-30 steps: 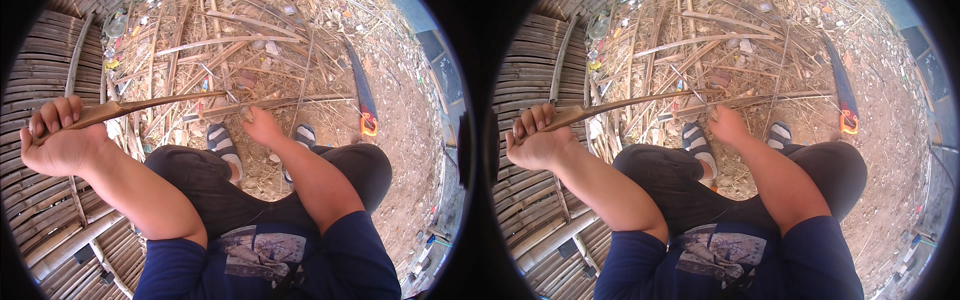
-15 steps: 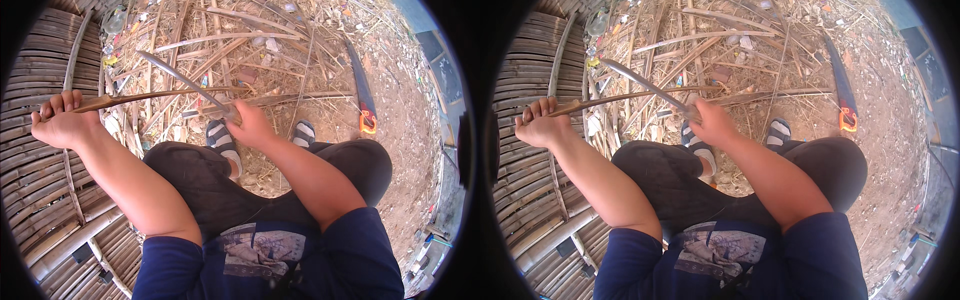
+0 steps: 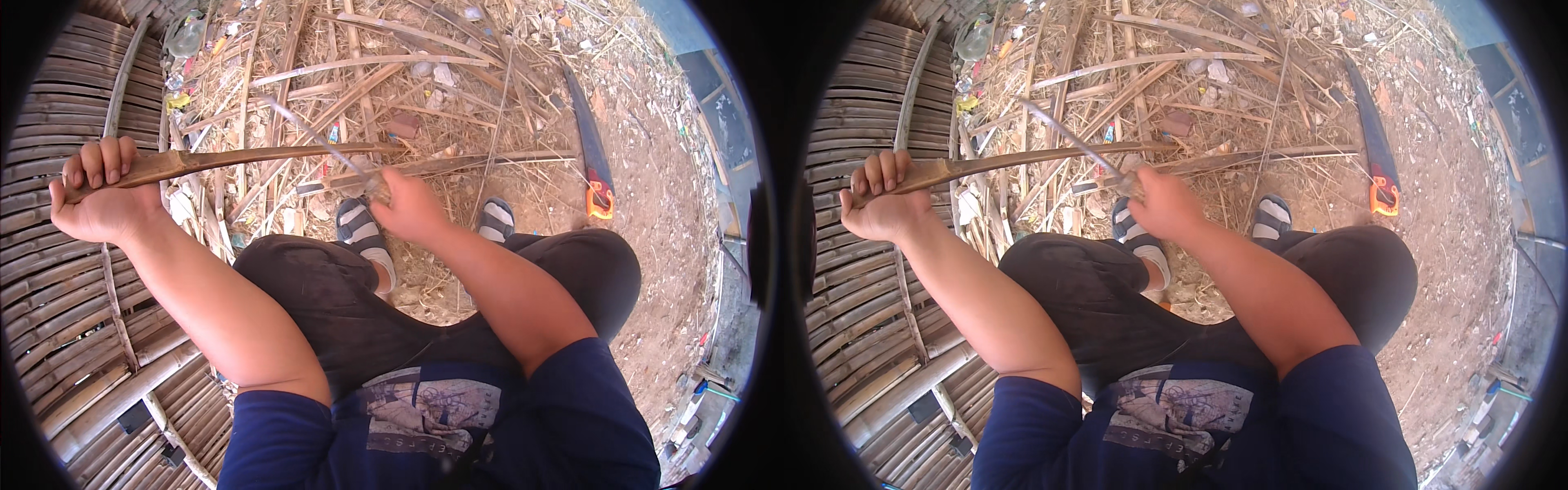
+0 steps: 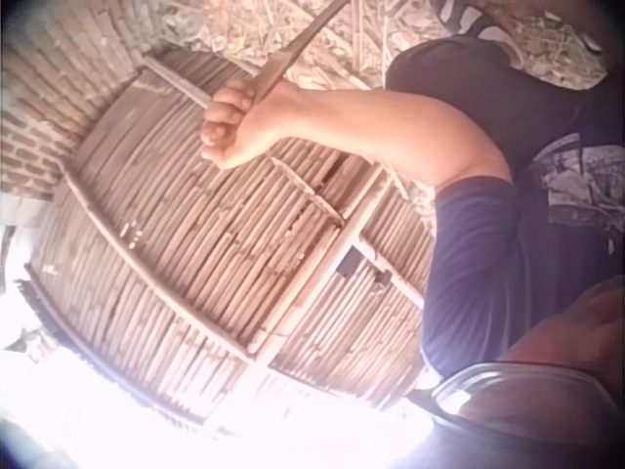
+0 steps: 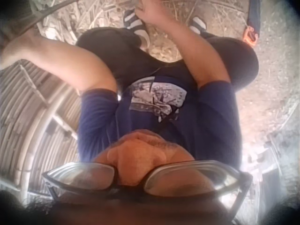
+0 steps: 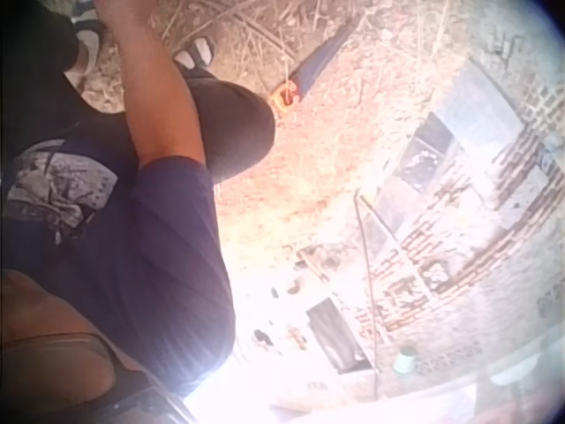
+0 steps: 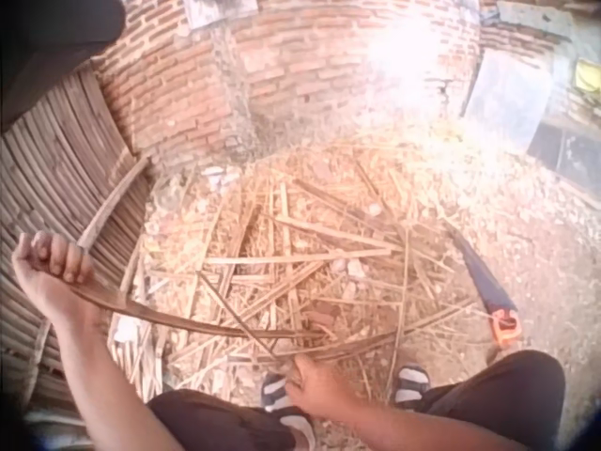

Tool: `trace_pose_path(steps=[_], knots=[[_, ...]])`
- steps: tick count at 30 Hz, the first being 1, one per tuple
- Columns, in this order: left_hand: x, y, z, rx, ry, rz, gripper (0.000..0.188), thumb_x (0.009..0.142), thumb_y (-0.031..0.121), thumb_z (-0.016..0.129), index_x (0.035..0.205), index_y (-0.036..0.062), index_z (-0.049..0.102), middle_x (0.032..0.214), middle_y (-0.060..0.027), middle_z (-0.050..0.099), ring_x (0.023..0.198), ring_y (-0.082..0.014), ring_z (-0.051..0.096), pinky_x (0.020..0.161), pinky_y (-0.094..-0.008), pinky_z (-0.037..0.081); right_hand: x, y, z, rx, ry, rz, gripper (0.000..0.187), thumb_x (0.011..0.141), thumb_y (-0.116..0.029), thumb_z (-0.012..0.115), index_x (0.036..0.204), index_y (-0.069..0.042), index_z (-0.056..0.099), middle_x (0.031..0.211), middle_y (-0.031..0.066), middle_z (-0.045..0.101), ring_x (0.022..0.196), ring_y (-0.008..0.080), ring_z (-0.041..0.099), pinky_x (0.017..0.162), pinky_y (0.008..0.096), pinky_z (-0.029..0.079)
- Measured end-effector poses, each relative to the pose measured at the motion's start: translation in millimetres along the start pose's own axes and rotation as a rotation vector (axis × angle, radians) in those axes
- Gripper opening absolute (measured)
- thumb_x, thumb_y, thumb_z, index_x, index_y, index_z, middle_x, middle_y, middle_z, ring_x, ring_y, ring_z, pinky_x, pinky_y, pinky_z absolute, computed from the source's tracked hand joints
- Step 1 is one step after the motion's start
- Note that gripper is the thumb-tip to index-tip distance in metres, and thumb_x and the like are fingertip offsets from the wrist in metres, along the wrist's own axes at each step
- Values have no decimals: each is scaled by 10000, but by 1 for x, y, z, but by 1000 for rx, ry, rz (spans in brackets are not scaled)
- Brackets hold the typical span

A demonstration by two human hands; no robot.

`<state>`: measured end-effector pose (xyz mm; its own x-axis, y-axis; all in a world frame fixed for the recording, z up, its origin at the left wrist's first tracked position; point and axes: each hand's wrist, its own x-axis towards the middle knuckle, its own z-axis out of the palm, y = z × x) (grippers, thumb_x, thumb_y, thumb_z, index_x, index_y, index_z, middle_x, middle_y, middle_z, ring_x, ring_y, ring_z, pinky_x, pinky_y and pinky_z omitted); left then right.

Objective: The person shaves a thin strip of wood using a machete while holding the strip by hand.

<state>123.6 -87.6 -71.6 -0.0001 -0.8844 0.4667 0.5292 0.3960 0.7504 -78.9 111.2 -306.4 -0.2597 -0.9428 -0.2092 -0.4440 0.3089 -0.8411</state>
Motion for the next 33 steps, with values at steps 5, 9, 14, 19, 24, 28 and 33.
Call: trace_pose_path(steps=[5,9,14,19,24,28,33], knots=[[1,-3,-2,-10,-1,-11,296,862,385,485,686,170,385,574,23,301,489,-124,254,494,-294,222,-6,43,26,-28,6,87,417,839,-200,703,1188,-22,559,972,249,703,949,448,681,823,533,539],[-2,-7,5,10,66,14,294,858,384,489,688,168,386,576,19,302,491,-123,246,494,-293,221,-1,80,28,-120,12,271,410,842,-187,696,1185,-9,558,1001,256,705,992,448,679,850,521,546],[-2,-6,6,-6,9,9,288,856,377,491,696,164,380,583,16,306,494,-124,246,492,-289,218,-2,29,12,-27,62,95,376,838,-181,699,1143,-11,557,980,255,703,952,451,680,820,533,542],[1,-3,5,-19,-26,-2,282,879,370,468,711,164,373,589,18,303,498,-124,247,494,-292,224,-7,-19,3,39,107,-234,334,830,-197,716,1047,-5,550,903,264,689,887,471,674,792,559,527],[-8,-7,24,134,286,74,278,929,349,406,725,164,363,593,22,298,508,-130,234,503,-299,227,-5,78,41,-105,35,223,379,858,-192,698,1178,-29,574,1010,250,708,943,444,688,821,535,542],[-8,-13,27,197,395,90,286,955,339,368,733,158,347,604,19,296,528,-139,224,520,-312,232,1,75,35,-79,60,303,375,858,-192,693,1175,-23,583,993,285,695,945,460,680,832,534,541],[-11,-12,37,315,566,172,267,980,320,356,796,127,359,653,5,323,565,-146,244,548,-323,243,-3,-2,18,63,121,-11,361,838,-201,710,1117,-17,574,899,270,693,863,471,679,764,535,535]])
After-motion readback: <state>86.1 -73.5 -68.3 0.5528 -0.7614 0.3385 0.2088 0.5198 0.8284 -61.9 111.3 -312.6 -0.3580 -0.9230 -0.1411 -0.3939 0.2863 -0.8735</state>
